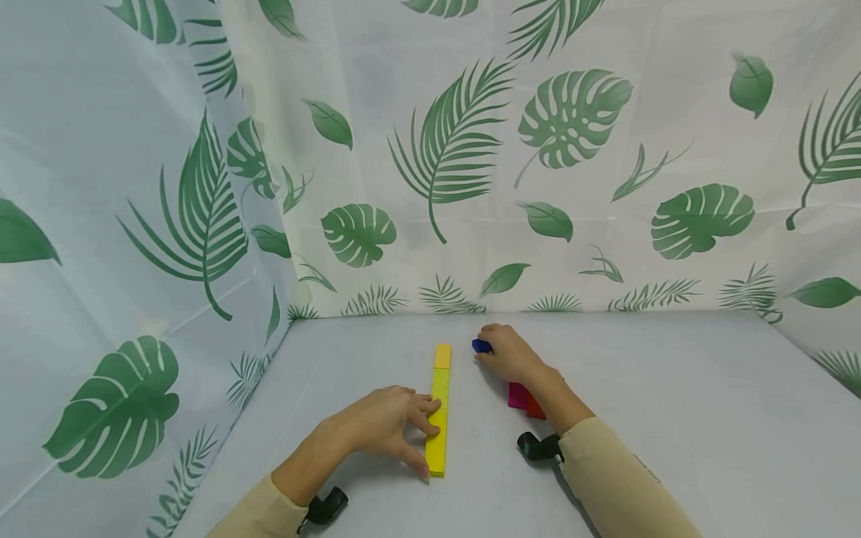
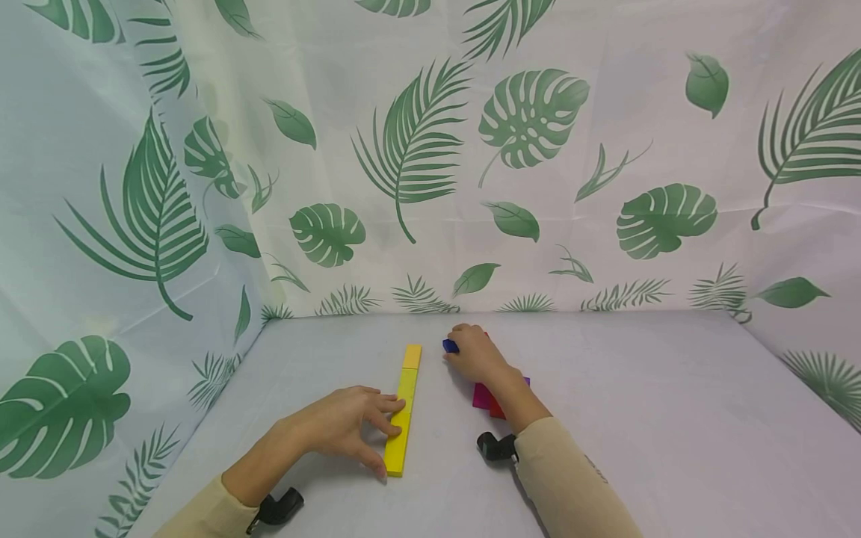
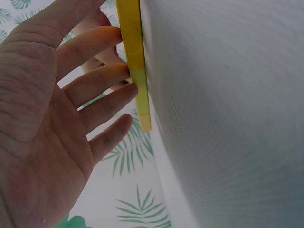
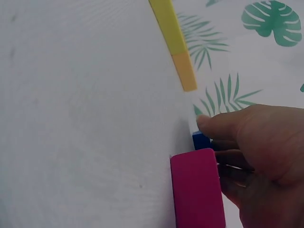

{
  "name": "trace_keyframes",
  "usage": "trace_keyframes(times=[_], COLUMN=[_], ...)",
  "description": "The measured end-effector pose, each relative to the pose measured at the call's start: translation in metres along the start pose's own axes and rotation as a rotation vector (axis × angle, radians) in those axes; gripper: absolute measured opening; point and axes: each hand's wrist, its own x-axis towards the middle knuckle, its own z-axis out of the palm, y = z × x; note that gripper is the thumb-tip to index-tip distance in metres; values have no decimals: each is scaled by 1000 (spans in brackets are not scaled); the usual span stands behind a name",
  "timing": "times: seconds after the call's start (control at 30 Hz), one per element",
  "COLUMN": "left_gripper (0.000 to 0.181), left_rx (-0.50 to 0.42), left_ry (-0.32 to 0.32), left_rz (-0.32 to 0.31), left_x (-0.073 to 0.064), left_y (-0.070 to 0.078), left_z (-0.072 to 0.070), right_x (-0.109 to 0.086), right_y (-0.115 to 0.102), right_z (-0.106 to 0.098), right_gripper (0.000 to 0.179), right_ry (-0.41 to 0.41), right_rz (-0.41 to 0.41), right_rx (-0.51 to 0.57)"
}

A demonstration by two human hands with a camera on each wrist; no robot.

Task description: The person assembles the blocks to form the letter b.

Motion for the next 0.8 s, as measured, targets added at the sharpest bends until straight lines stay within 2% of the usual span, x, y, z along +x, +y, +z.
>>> trace_keyframes(times=[0.27,0.8], left_gripper=[66,66], left_rx=[-6,6], left_ry=[2,4], left_rz=[3,8], left_x=[0,0], left_y=[-1,-1], left_z=[0,1], right_x=[-1,-3], right_y=[-4,-8], right_z=[1,2], right_gripper=[44,33], right_ry=[3,12], right_rz=[-20,-37], right_rx=[-59,-15])
